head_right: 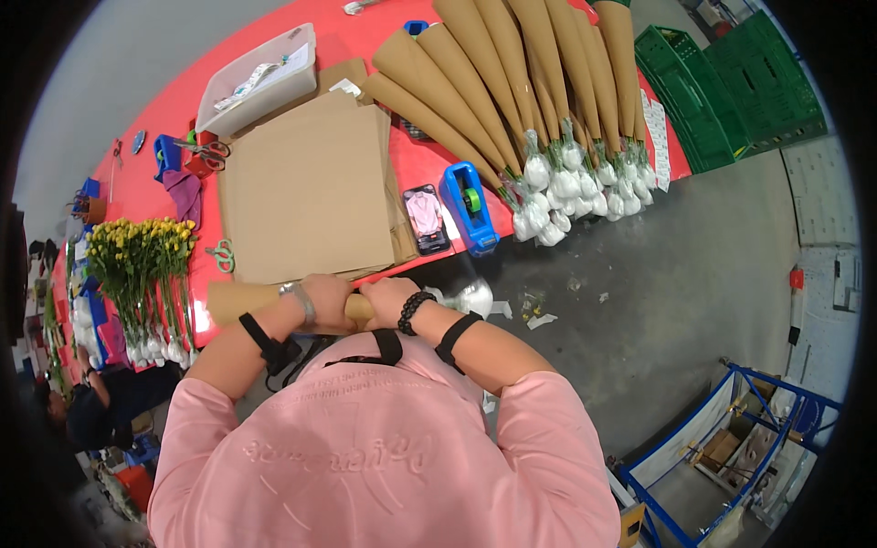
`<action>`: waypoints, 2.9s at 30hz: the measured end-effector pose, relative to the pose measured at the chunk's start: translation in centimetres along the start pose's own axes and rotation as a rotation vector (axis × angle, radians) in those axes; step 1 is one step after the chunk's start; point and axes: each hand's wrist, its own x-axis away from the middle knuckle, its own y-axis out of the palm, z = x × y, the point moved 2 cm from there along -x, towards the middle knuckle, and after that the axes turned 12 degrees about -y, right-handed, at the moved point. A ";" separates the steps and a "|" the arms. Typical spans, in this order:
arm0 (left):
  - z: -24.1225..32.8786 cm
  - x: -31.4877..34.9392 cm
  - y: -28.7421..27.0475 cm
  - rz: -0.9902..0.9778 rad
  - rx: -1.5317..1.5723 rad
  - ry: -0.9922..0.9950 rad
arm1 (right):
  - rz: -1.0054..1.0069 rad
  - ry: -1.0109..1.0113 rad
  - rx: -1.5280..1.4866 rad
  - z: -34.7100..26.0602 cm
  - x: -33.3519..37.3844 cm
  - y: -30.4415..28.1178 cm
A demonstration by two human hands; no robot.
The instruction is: The person assembles small bouquets of yellow roses, trims stems with shears, and wraps each bouquet in brown paper. The wrapped bouquets are placed on the table alongside other completed units.
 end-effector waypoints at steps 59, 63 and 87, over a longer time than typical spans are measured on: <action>-4.3 14.9 9.6 0.656 0.985 -0.608 | 1.048 0.403 0.096 14.2 7.9 -8.5; -3.9 14.7 8.6 0.701 0.963 -0.514 | 0.923 0.669 -0.130 19.2 11.4 -4.9; 2.3 12.2 -1.7 0.546 0.970 -0.210 | 0.543 0.542 -0.189 16.7 17.1 -4.5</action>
